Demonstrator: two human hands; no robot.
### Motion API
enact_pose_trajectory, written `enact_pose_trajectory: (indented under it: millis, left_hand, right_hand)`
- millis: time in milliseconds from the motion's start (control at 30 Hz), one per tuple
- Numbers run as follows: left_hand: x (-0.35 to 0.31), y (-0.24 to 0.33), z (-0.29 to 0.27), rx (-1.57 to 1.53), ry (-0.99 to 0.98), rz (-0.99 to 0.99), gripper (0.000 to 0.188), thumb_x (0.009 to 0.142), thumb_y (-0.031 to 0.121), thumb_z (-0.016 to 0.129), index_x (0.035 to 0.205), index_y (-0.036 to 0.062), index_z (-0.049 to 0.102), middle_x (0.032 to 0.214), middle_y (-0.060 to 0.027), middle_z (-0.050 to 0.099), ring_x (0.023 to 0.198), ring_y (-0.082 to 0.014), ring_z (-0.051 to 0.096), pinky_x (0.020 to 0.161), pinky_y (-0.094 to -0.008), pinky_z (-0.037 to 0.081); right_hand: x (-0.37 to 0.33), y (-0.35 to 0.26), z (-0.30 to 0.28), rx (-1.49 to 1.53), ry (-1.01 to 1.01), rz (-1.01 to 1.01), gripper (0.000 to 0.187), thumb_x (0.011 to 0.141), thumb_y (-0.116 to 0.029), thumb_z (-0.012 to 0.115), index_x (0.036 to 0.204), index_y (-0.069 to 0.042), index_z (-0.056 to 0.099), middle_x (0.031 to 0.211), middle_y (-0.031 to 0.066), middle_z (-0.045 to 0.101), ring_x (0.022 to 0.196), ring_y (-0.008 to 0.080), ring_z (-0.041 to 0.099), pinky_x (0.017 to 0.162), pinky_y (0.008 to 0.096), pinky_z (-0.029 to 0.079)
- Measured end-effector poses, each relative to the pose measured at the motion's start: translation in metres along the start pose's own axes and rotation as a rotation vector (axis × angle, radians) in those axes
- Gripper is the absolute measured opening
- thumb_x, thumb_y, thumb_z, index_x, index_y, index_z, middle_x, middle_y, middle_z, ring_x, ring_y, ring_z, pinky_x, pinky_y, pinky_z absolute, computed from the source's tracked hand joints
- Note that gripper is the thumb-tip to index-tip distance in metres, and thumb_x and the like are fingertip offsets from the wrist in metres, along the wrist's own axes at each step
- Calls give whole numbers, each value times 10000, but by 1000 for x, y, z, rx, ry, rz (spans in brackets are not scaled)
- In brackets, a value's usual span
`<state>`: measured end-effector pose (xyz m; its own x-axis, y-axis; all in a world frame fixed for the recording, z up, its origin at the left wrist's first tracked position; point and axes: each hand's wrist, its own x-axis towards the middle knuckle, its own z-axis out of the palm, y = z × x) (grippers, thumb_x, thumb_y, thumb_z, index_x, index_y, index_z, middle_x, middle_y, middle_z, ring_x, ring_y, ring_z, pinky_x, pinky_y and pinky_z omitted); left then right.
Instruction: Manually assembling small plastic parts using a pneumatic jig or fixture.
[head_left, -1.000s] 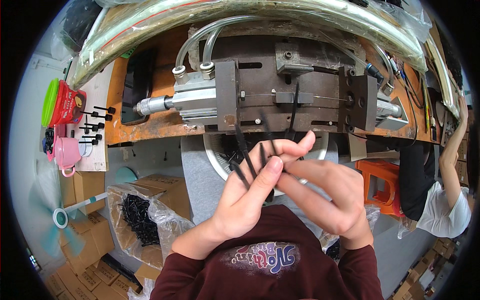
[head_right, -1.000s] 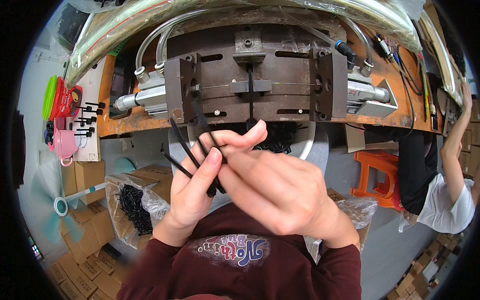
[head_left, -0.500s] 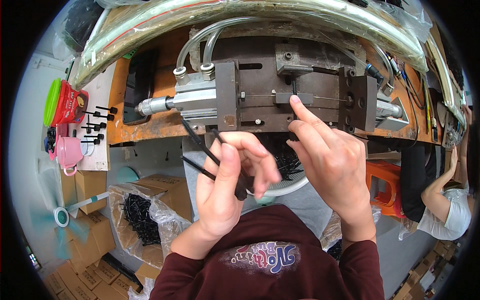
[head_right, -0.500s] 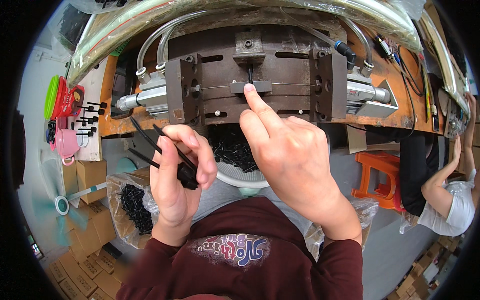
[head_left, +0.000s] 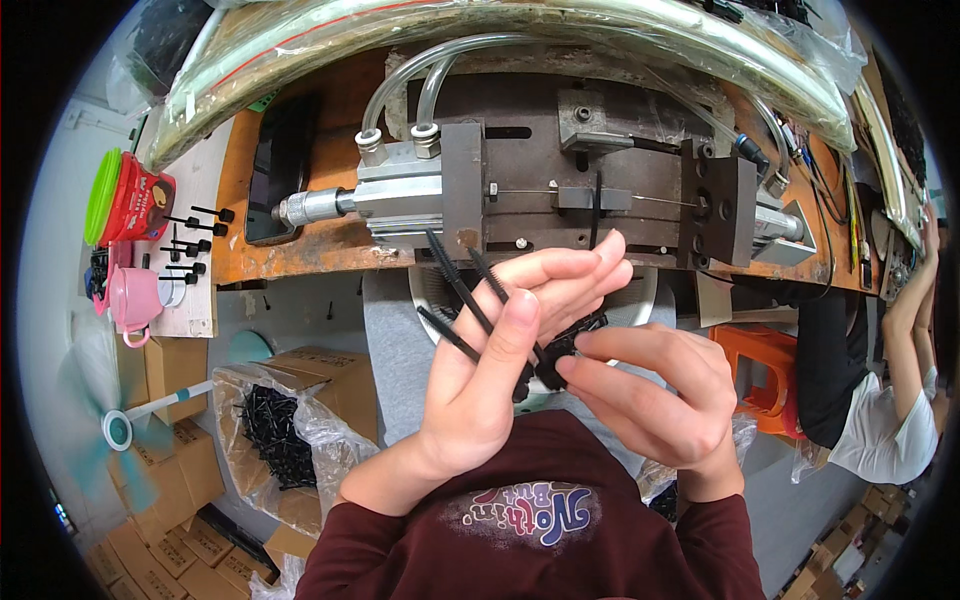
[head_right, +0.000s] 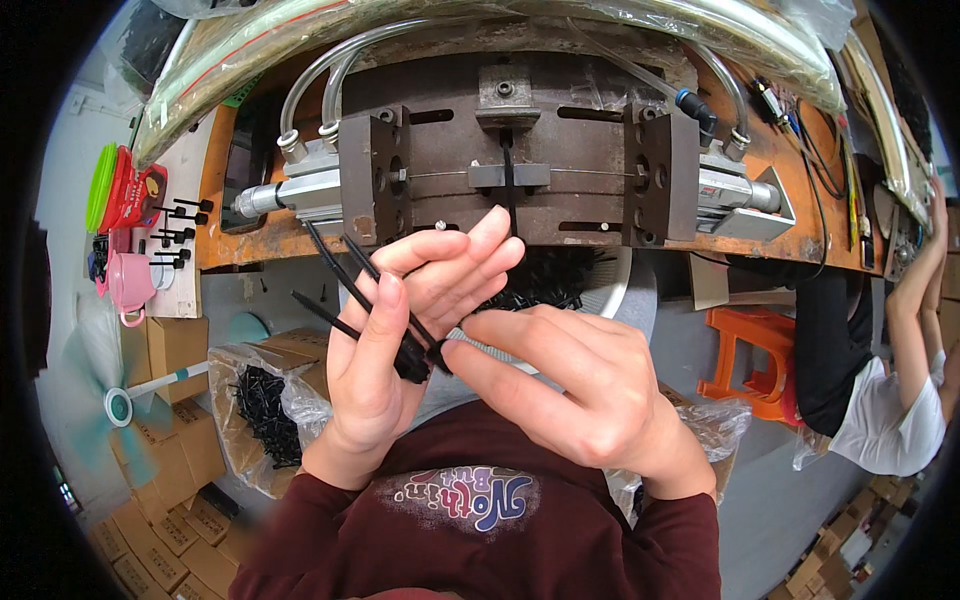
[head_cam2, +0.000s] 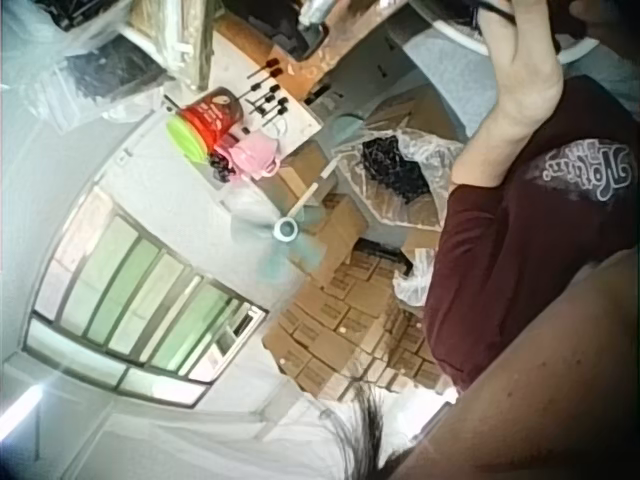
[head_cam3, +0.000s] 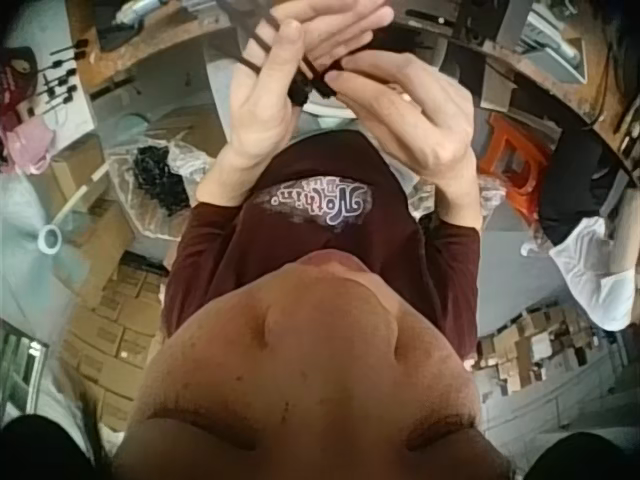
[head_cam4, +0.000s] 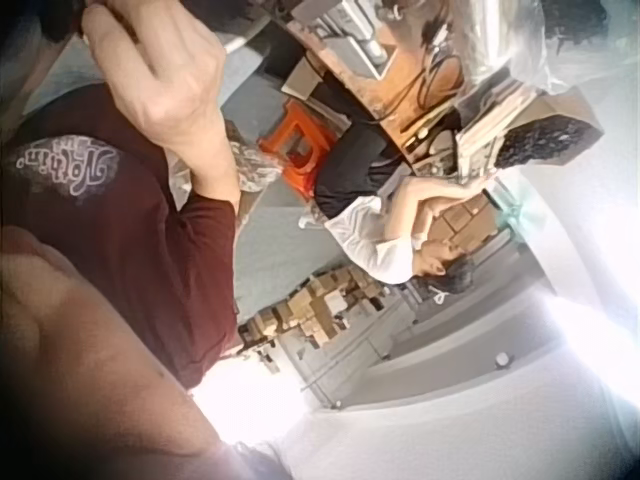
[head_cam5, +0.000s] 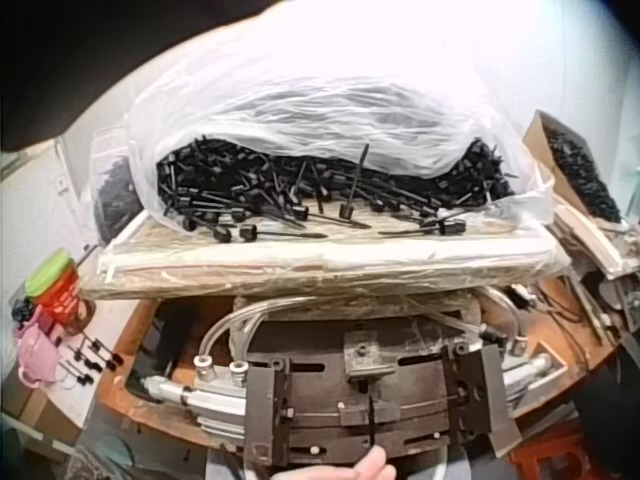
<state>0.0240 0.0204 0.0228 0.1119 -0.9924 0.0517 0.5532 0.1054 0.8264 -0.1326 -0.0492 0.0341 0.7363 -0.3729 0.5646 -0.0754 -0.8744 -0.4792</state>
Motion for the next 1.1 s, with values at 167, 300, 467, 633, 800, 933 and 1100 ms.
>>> enact_pose_trajectory:
  millis: [167,300,467,633,800,933,1100]
  left_hand:
    - [0,-7,0,-22,-71,-45,488,1070,329,314,1375,-48,369,1417,-289,462,1318,-380,478,1104,-462,386]
    - [-2,-11,-6,99,20,3,571,1067,348,337,1463,-60,282,1417,-265,474,1288,-332,509,1077,-437,410]
    - [-9,4,-10,187,75,-25,382,1071,220,374,1340,-44,432,831,-93,649,602,-63,494,530,-198,413]
    - [-8,5,-8,49,87,-7,432,1029,377,482,1199,-20,465,659,8,425,510,-40,305,421,-181,248]
    - [-7,12,-10,-204,61,-137,891,911,770,301,1247,-45,425,759,-34,437,627,-77,358,450,-196,264]
    - [-8,10,-12,-277,7,-185,1005,872,837,183,1274,-55,412,842,-41,434,682,-104,366,500,-222,294]
    - [-9,10,-10,-229,61,-195,983,894,809,117,1281,-40,424,849,-35,431,707,-125,393,605,-253,351]
  right_hand:
    - [3,-6,2,23,7,44,321,638,-49,716,957,-13,701,936,99,670,744,216,678,607,310,558]
    - [0,4,-3,-43,68,148,287,665,11,746,946,0,689,1031,130,650,774,220,674,632,311,559]
    - [2,23,6,-179,26,236,269,681,34,747,924,4,637,1183,159,649,815,238,689,688,325,564]
    - [16,20,8,-414,-30,255,210,717,-57,759,899,-38,657,1189,85,684,663,227,656,591,309,516]
    - [23,10,5,-483,-133,310,213,715,-52,760,904,-36,662,1185,85,685,668,221,661,596,303,522]
    - [21,11,5,-433,-109,301,225,710,-48,766,919,-39,683,1136,99,699,675,209,671,582,293,522]
    - [8,-22,-8,-109,21,91,262,676,-51,741,937,-52,718,974,78,689,636,149,619,525,262,475]
